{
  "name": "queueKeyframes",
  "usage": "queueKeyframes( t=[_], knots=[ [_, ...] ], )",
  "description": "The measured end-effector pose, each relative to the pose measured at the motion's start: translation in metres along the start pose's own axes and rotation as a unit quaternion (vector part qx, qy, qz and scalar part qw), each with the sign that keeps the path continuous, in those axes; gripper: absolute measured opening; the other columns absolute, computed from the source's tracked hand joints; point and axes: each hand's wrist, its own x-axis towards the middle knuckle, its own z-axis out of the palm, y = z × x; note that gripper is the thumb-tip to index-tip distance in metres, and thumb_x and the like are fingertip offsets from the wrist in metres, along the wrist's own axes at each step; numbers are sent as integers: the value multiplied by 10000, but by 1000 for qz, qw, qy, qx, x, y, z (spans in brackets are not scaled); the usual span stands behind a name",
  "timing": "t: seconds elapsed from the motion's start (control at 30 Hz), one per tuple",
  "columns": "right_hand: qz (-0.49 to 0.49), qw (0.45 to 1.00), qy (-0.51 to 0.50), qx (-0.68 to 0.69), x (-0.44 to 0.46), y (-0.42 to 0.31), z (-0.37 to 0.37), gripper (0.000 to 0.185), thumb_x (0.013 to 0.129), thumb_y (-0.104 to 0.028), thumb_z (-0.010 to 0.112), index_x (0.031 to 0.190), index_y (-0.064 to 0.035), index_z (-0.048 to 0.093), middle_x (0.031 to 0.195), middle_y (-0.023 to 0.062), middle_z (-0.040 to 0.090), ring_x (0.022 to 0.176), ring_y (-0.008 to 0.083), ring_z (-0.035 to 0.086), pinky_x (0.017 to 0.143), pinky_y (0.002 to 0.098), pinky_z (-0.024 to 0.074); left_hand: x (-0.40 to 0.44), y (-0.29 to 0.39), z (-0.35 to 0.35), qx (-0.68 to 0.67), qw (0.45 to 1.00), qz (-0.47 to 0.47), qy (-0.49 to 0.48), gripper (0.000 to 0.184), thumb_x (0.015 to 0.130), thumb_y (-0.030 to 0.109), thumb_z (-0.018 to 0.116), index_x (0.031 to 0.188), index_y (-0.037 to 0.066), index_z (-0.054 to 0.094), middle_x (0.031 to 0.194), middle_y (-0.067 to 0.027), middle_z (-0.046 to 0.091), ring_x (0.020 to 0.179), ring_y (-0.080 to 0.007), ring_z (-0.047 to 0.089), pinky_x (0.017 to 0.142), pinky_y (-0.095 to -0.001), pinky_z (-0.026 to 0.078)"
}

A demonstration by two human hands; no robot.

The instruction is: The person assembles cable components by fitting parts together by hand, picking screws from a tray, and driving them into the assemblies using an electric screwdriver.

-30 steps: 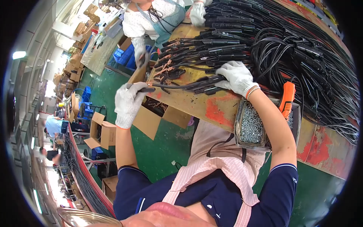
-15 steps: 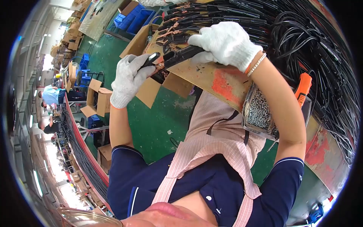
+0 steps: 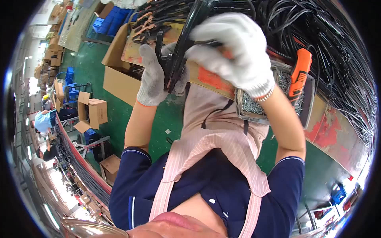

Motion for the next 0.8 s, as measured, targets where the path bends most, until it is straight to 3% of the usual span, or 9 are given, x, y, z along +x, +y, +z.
queueKeyframes(
  t=[0.07, 0.17, 0.2, 0.27, 0.33, 0.4, 0.57, 0.67, 0.8],
  knots=[
    [282, 930, 109, 208, -28, 5, 10, 418, 976, -179, 594, 1328, 18, 480, 1207, 187, 620, 1095, 253, 638, 946, 405, 534, -1, 2, 19, -54, 998, -33, -14, 996, 867, 877, 219, 1258, 35, 580, 697, -64, 640, 496, -90, 561, 453, -236, 446],
    [355, 683, 153, 620, -21, 19, 0, 518, 1007, -331, 550, 1391, -7, 422, 1259, 179, 604, 1116, 321, 633, 935, 428, 547, 6, -8, 58, -35, 997, -34, -58, 903, 935, 804, 223, 1255, 39, 581, 763, -66, 659, 568, -81, 591, 478, -224, 450],
    [319, 729, 173, 581, -11, 9, -1, 537, 962, -347, 640, 1383, -45, 501, 1268, 162, 610, 1101, 313, 642, 937, 438, 531, 8, -21, 65, -1, 998, -24, -51, 683, 1029, 638, 339, 1255, 40, 580, 866, -52, 678, 689, -91, 632, 587, -237, 514],
    [327, 661, 233, 634, 10, -8, -13, 284, 1017, -268, 597, 1222, -75, 562, 816, 16, 598, 609, 107, 544, 478, 269, 466, 26, -34, 72, 81, 979, 170, -76, 547, 1046, 515, 427, 1255, 32, 578, 903, -34, 676, 745, -95, 638, 679, -241, 533],
    [262, 654, 243, 667, 3, 2, -16, 199, 1066, -261, 498, 1077, -86, 592, 668, -37, 499, 448, 66, 423, 349, 248, 378, 34, -29, 75, -27, 976, 208, -60, 347, 1033, 282, 483, 1227, 13, 584, 930, -48, 672, 775, -114, 643, 728, -241, 535],
    [225, 611, 274, 708, -1, 4, -18, 218, 1070, -259, 485, 1055, -80, 609, 644, -37, 490, 425, 76, 418, 340, 253, 383, 36, -11, 85, -77, 961, 265, -36, 195, 1019, 49, 539, 1198, -6, 591, 957, -62, 667, 806, -133, 648, 777, -240, 537],
    [209, 615, 295, 701, -2, 4, -25, 289, 1077, -290, 465, 996, -71, 636, 616, -32, 483, 412, 81, 431, 323, 258, 391, 38, -12, 99, 83, 902, 422, 23, 364, 1026, 72, 551, 1370, -40, 512, 1192, -108, 649, 836, -76, 615, 746, -199, 501],
    [192, 614, 277, 714, 0, 22, -31, 301, 1071, -323, 480, 984, -81, 636, 611, -34, 490, 399, 78, 413, 317, 252, 389, 36, -12, 105, -18, 942, 336, -3, 360, 1022, 23, 530, 1366, -79, 504, 1228, -125, 636, 1014, -100, 602, 886, -217, 475],
    [221, 607, 293, 705, 5, 13, -30, 293, 1064, -315, 501, 896, -102, 609, 594, -39, 480, 387, 70, 394, 305, 247, 378, 54, -10, 101, 154, 851, 500, 42, 322, 1021, 1, 516, 1331, -80, 541, 1235, -141, 638, 1007, -120, 621, 882, -240, 497]
  ],
)
